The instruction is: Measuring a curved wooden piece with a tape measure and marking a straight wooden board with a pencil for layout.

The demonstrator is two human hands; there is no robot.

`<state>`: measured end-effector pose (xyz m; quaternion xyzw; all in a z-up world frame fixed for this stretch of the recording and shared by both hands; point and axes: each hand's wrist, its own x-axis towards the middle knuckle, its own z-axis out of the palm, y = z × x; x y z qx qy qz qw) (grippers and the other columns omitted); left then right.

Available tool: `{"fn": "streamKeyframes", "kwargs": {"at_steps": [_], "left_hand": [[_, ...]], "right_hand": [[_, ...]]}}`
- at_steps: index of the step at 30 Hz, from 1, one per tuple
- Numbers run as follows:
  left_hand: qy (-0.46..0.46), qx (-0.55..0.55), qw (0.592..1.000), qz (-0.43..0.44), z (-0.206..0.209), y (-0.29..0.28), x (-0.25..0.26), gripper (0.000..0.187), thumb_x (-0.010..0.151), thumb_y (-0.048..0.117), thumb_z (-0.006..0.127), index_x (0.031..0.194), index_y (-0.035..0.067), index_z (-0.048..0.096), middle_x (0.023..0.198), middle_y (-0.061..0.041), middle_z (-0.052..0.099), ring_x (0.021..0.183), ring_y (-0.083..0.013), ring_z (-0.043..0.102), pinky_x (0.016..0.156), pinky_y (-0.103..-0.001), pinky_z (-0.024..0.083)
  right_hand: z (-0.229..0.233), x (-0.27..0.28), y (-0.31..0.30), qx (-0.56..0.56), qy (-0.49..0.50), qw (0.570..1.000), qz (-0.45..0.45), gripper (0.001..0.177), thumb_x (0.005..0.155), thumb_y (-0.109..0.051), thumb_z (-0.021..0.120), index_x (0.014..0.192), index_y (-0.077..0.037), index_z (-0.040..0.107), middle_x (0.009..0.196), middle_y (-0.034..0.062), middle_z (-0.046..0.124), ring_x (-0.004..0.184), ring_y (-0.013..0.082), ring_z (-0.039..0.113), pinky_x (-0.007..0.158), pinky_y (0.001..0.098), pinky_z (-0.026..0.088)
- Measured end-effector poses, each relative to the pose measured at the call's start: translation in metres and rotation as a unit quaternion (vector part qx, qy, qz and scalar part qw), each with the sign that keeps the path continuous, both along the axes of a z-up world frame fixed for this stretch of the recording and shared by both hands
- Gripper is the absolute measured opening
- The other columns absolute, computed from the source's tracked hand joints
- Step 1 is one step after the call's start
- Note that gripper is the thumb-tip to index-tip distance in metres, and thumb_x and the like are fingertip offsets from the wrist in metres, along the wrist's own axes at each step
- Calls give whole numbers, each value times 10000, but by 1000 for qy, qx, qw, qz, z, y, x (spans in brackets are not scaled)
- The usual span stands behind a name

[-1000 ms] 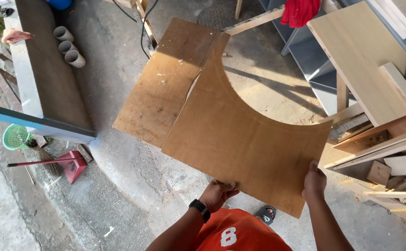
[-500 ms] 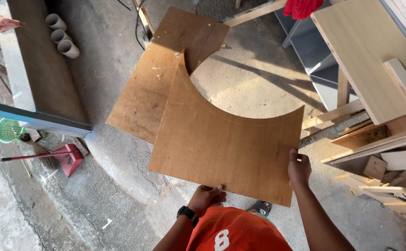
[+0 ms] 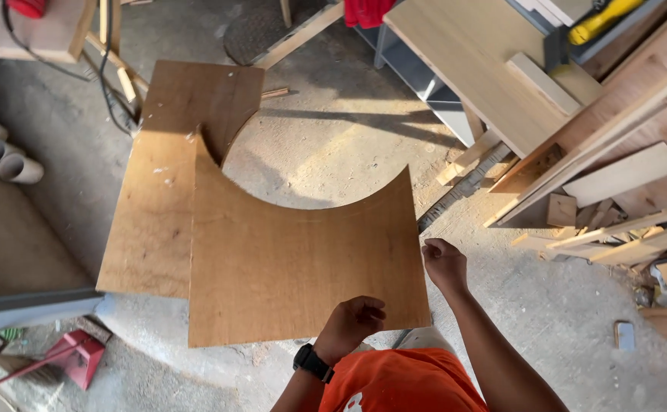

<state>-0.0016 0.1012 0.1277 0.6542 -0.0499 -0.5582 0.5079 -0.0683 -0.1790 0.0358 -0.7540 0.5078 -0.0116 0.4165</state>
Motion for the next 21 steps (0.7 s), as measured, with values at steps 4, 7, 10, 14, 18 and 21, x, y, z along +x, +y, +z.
{"fn": "streamKeyframes", "kwargs": {"at_steps": [4, 7, 10, 14, 18, 21], "left_hand": [[-18, -92, 996, 7, -11, -47, 9, 397, 904, -140, 615, 1260, -10, 731, 868, -142, 803, 788, -170, 743, 666, -275, 601], [-72, 31, 997, 16, 27, -90, 18, 260, 1059, 75, 560, 1082, 37, 817, 624, -115, 692, 485, -148, 579, 490, -275, 481], [-133, 17, 990, 39, -15, -126, 20, 249, 1067, 235, 712, 952, 33, 801, 557, -92, 629, 454, -139, 552, 471, -284, 473], [-224, -24, 973, 54, -68, -189, 14, 397, 935, 76, 764, 1331, 80, 753, 1140, -53, 839, 1024, -138, 806, 859, -269, 688], [-135, -4, 983, 122, -54, -246, -12, 494, 926, 34, 771, 1413, 86, 705, 1100, -84, 816, 820, -167, 820, 662, -278, 646], [-92, 41, 981, 169, -25, -275, -31, 379, 949, 194, 812, 1309, 77, 786, 717, -84, 755, 528, -145, 651, 461, -285, 516]], "right_hand": [[45, -8, -11, 90, -77, 989, -87, 360, 1012, -176, 577, 1296, -140, 796, 1129, 56, 845, 917, 162, 814, 872, 288, 608], [35, -21, -36, 132, -97, 979, -123, 243, 1022, -264, 696, 1043, -75, 847, 768, 93, 777, 618, 148, 663, 659, 288, 558], [25, -32, -75, 120, -97, 985, -77, 246, 1041, -187, 642, 1110, -67, 845, 667, 72, 756, 583, 138, 676, 629, 325, 644], [-10, -40, -149, 104, -77, 992, 10, 345, 1093, -254, 550, 1332, -166, 783, 1250, 27, 853, 1015, 160, 838, 871, 337, 642], [-11, -45, -212, 83, -60, 992, 79, 340, 986, -225, 606, 1251, -186, 816, 1007, -9, 870, 987, 130, 818, 938, 290, 584], [0, -40, -247, 99, -65, 989, 90, 328, 1000, -215, 610, 1250, -164, 815, 1085, 18, 877, 992, 156, 842, 905, 296, 600]]}}
